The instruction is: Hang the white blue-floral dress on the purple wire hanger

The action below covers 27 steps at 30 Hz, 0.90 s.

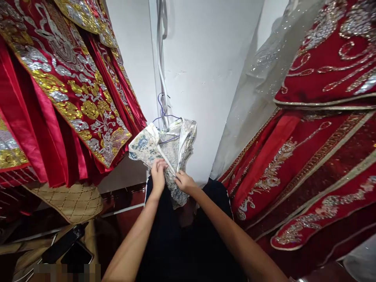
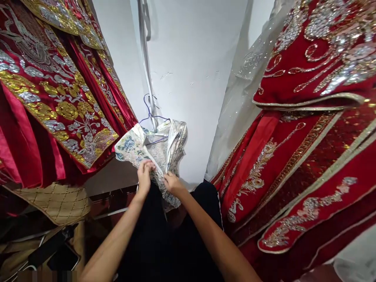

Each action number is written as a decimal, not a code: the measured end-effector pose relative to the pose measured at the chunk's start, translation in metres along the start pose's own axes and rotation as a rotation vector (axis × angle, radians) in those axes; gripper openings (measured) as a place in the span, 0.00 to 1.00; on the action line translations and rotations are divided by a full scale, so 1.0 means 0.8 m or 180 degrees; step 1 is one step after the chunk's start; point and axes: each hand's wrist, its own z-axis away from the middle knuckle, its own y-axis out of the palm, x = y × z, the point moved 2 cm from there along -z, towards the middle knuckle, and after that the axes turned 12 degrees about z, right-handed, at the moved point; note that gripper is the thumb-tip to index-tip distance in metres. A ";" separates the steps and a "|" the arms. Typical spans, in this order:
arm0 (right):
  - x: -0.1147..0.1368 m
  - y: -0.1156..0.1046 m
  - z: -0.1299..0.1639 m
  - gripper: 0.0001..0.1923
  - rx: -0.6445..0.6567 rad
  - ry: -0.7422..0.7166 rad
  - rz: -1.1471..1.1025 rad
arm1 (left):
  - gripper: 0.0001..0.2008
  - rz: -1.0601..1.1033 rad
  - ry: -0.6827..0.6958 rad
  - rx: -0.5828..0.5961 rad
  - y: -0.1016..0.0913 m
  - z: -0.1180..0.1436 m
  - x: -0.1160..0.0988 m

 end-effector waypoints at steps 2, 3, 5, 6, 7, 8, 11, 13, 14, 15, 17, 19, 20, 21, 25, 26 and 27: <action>0.003 -0.003 0.022 0.09 -0.0002 -0.0047 -0.0007 | 0.11 0.0161 -0.0276 0.0096 0.004 0.050 0.042; 0.004 -0.004 0.031 0.09 -0.0016 -0.0066 -0.0022 | 0.12 0.0175 -0.0339 0.0137 0.008 0.074 0.059; 0.006 -0.009 0.046 0.09 -0.0054 -0.0107 -0.0078 | 0.18 0.0149 -0.0337 0.0111 0.019 0.108 0.083; 0.006 -0.011 0.051 0.09 -0.0072 -0.0138 -0.0113 | 0.18 0.0098 -0.0293 0.0043 0.024 0.116 0.089; 0.005 -0.013 0.056 0.08 -0.0083 -0.0175 -0.0123 | 0.18 0.0038 -0.0247 -0.0042 0.028 0.120 0.091; 0.004 -0.015 0.059 0.08 -0.0092 -0.0217 -0.0182 | 0.16 -0.0024 -0.0215 -0.0131 0.032 0.119 0.091; -0.001 -0.024 0.062 0.08 -0.0104 -0.0354 -0.1106 | 0.10 -0.0144 -0.0180 -0.0316 0.037 0.107 0.081; -0.005 -0.033 0.060 0.07 -0.0139 -0.0342 -0.2255 | 0.08 -0.0274 -0.0088 -0.0355 0.037 0.104 0.070; -0.006 -0.038 0.059 0.06 -0.0148 -0.0296 -0.2805 | 0.06 -0.0375 -0.0025 -0.0362 0.037 0.105 0.065; -0.006 -0.043 0.057 0.06 -0.0140 -0.0233 -0.3235 | 0.05 -0.0496 0.0023 -0.0352 0.037 0.108 0.060; -0.003 -0.050 0.054 0.07 -0.0065 -0.0074 -0.3831 | 0.08 -0.0734 0.0045 -0.0334 0.040 0.118 0.051; 0.001 -0.053 0.055 0.06 0.0013 0.0143 -0.4196 | 0.09 -0.0874 0.0053 -0.0368 0.043 0.129 0.044; 0.002 -0.054 0.057 0.05 0.0021 0.0291 -0.4331 | 0.09 -0.0908 0.0090 -0.0414 0.045 0.135 0.041; 0.003 -0.055 0.060 0.05 0.0016 0.0442 -0.4434 | 0.09 -0.0918 0.0155 -0.0464 0.047 0.140 0.039; -0.002 -0.072 0.068 0.06 0.0124 0.0691 -0.4575 | 0.08 -0.0893 0.0574 -0.0577 0.050 0.160 0.038; -0.003 -0.080 0.064 0.06 0.0181 0.0687 -0.4562 | 0.08 -0.0900 0.0659 -0.0600 0.050 0.164 0.038; -0.002 -0.091 0.057 0.06 0.0230 0.0677 -0.4553 | 0.08 -0.0909 0.0722 -0.0642 0.048 0.168 0.038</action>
